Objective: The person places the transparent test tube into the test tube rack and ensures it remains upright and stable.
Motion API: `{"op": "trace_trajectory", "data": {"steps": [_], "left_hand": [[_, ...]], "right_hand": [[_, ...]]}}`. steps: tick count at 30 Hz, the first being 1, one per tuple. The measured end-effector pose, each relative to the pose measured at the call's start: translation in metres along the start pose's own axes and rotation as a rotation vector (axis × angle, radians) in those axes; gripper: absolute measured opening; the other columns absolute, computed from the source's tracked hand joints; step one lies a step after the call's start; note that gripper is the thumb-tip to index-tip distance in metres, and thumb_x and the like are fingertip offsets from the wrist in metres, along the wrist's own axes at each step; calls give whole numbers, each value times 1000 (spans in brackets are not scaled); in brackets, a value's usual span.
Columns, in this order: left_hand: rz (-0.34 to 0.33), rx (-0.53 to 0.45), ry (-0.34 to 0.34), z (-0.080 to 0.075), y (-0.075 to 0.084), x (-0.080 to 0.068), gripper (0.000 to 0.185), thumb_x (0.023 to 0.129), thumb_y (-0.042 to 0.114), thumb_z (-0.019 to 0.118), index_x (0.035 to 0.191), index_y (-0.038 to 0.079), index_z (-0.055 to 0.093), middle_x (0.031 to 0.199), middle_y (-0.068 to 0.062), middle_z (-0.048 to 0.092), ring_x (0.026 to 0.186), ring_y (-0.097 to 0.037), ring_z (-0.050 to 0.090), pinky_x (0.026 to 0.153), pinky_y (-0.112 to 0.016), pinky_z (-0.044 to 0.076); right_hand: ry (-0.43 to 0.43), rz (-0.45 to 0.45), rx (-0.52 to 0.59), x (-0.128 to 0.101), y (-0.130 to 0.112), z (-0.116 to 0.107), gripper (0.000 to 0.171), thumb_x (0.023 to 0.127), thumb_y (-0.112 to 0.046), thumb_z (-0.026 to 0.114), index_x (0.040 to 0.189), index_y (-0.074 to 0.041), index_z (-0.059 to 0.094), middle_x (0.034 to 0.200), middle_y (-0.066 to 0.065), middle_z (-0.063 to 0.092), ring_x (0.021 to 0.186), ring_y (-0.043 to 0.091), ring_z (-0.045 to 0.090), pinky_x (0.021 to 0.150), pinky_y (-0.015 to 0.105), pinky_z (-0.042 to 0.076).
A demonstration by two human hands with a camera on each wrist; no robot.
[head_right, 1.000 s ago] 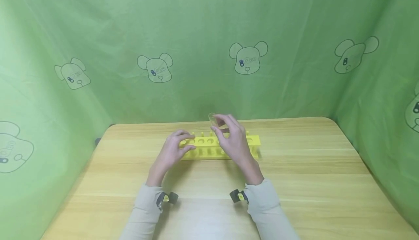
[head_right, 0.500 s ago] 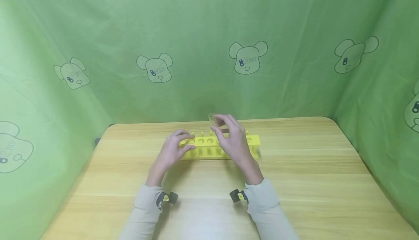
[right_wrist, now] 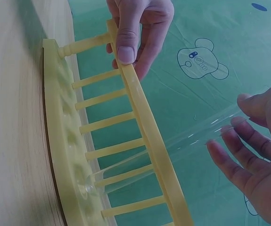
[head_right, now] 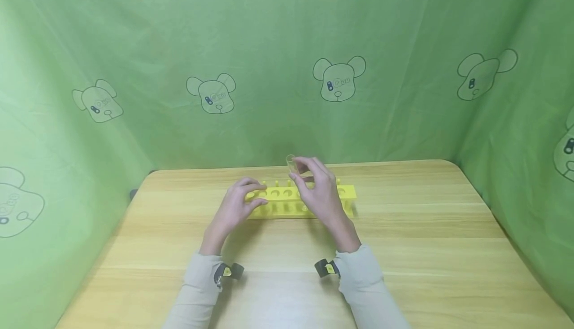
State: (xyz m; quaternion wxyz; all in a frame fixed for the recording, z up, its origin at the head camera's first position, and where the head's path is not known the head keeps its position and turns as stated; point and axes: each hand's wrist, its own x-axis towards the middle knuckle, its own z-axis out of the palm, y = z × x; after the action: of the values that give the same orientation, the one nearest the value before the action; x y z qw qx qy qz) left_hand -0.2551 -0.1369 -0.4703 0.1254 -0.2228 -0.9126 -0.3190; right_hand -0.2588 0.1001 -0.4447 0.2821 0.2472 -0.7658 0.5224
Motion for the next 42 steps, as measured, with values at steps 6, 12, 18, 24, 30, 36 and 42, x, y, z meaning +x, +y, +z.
{"op": "trace_trajectory", "data": {"steps": [6, 12, 18, 24, 30, 36, 42], "left_hand": [[7, 1, 9, 1, -1, 0, 38, 85, 18, 84, 120, 5, 74, 120, -10, 68, 112, -28, 65, 103, -40, 52], [18, 9, 18, 1, -2, 0, 38, 85, 20, 84, 119, 6, 74, 120, -9, 69, 112, -27, 65, 103, -39, 52], [28, 9, 27, 1, -3, 0, 38, 85, 19, 84, 119, 6, 74, 118, -9, 69, 110, -26, 65, 102, -39, 53], [37, 6, 32, 2, -3, 0, 38, 84, 18, 85, 118, 5, 74, 118, -9, 69, 109, -26, 65, 101, -39, 54], [23, 6, 23, 1, -2, 0, 39, 85, 20, 84, 119, 6, 74, 119, -9, 69, 110, -26, 65, 102, -38, 53], [15, 2, 19, 0, -1, 0, 39, 85, 20, 84, 120, 6, 74, 120, -9, 68, 111, -26, 65, 102, -39, 53], [9, -4, 13, 0, 0, 0, 39, 85, 19, 84, 120, 6, 74, 120, -10, 68, 111, -27, 65, 102, -39, 53]], "right_hand": [[-3, 13, -4, 0, -7, 0, 36, 85, 13, 75, 120, 7, 66, 105, 22, 67, 96, 34, 67, 79, 13, 56], [1, 4, -2, 2, -31, -2, 34, 85, 17, 73, 117, 13, 64, 102, 28, 66, 94, 42, 66, 79, 13, 56], [2, -5, -13, 3, -36, -3, 34, 86, 16, 72, 119, 12, 64, 103, 26, 66, 94, 41, 66, 79, 15, 57], [3, 4, -25, 2, -26, -1, 35, 86, 16, 73, 119, 11, 64, 103, 25, 66, 95, 40, 66, 78, 18, 59], [-7, 24, -11, 0, -5, 0, 37, 86, 11, 76, 121, 6, 66, 105, 23, 68, 97, 33, 67, 78, 22, 60], [-10, 21, 9, 0, 1, -2, 37, 88, 5, 77, 124, 1, 67, 107, 17, 69, 98, 29, 67, 78, 15, 57], [-13, 25, 2, 0, 2, -3, 36, 90, 3, 76, 124, -1, 67, 107, 17, 69, 98, 25, 67, 78, 20, 60]]}}
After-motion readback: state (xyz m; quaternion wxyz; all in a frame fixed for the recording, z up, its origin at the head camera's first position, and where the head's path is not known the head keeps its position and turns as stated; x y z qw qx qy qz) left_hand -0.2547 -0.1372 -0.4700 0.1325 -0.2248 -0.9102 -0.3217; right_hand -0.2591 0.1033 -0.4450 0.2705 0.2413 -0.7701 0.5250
